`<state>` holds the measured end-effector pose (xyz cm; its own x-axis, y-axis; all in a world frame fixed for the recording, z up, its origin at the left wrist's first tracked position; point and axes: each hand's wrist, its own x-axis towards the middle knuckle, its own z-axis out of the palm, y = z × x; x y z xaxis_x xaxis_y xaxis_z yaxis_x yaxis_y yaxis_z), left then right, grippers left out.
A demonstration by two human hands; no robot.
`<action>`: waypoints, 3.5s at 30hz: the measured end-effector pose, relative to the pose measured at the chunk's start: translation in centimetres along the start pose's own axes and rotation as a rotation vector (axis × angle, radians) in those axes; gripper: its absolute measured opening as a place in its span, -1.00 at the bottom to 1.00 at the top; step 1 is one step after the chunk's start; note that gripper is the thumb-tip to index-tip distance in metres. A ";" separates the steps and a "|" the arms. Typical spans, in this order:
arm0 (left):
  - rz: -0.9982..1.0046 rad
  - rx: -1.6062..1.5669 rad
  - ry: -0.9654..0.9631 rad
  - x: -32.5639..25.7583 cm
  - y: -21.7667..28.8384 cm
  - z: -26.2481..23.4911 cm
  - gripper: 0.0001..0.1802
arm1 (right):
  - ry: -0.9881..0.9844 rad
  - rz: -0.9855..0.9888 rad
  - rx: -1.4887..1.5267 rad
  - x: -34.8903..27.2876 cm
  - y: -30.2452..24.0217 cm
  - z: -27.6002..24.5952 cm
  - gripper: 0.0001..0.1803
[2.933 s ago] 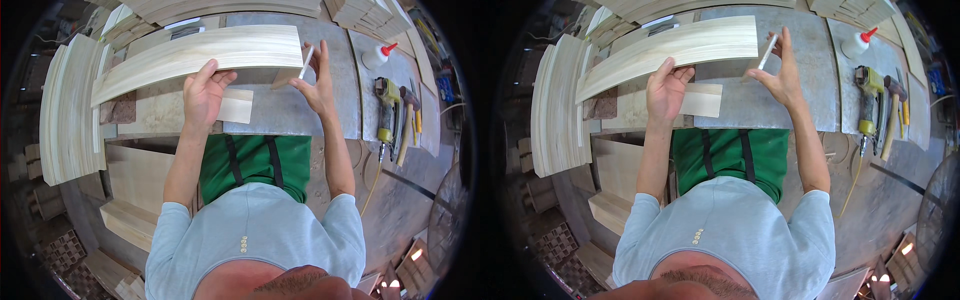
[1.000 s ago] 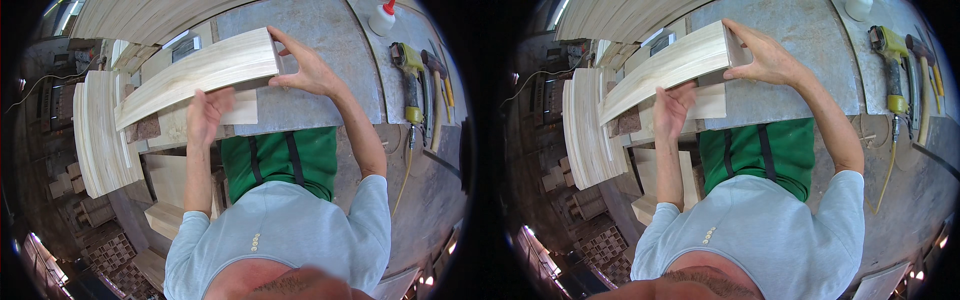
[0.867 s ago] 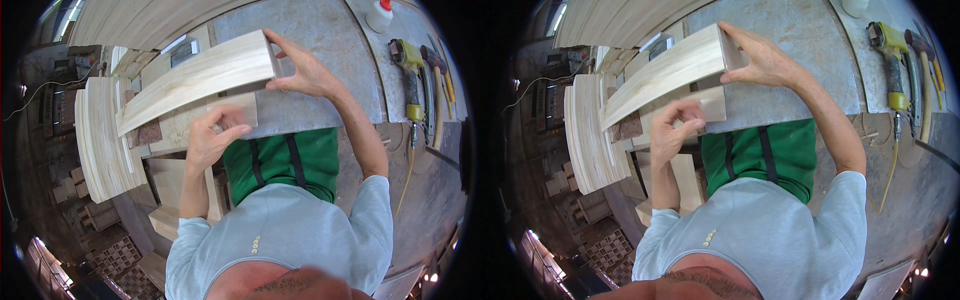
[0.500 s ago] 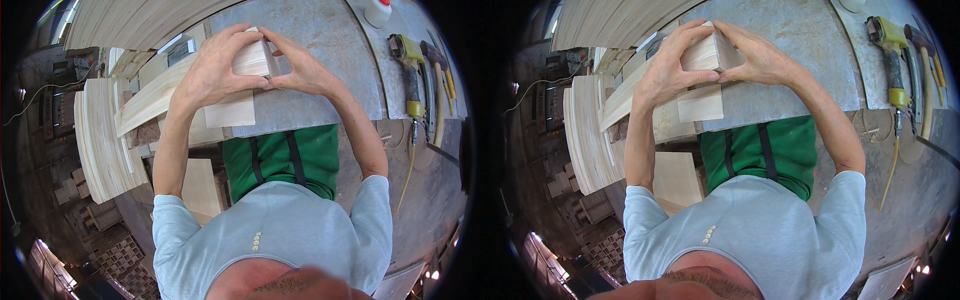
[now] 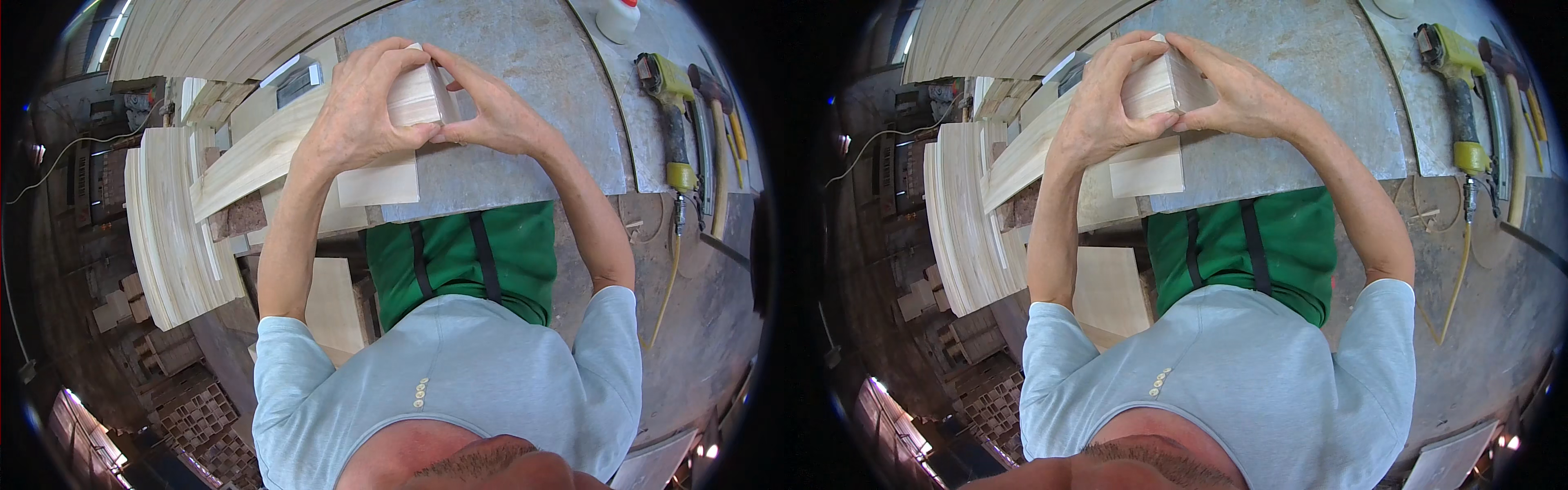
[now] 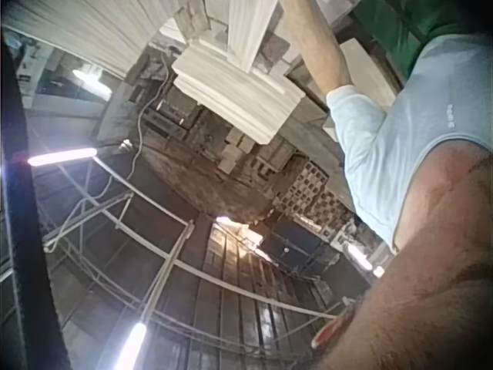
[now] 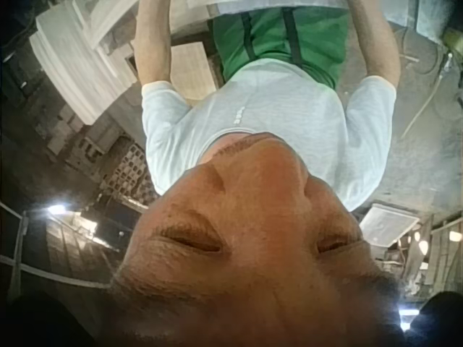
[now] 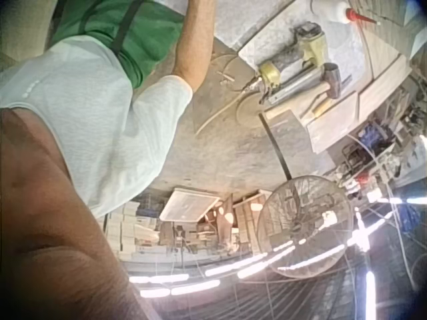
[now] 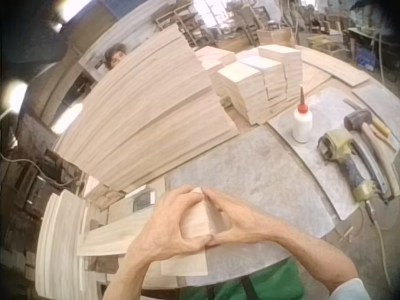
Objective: Assembling wooden box components using wood glue and a pneumatic nail gun.
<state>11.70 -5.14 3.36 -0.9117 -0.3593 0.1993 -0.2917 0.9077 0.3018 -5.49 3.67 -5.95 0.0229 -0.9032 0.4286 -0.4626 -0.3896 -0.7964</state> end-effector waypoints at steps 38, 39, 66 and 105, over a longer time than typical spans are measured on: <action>-0.022 0.012 0.025 0.1 0.5 0.3 -0.34 | -0.012 0.150 0.093 -1.3 -1.3 -2.0 -0.05; -0.026 0.031 0.022 0.0 0.4 0.3 -0.34 | 0.028 0.198 0.078 -1.8 -1.3 -2.8 -0.12; -0.003 0.039 0.148 0.1 -1.2 2.5 -0.39 | 0.145 1.102 -1.103 -10.4 5.1 -24.5 -0.49; 0.017 0.031 0.262 -0.9 -1.0 2.7 -0.42 | -0.332 0.582 -0.446 3.4 -19.0 -11.2 -0.62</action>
<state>12.06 -5.10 0.40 -0.8118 -0.3842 0.4397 -0.2895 0.9188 0.2684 -6.55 9.96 15.40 -0.1005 -0.9730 -0.2080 -0.7905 0.2050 -0.5772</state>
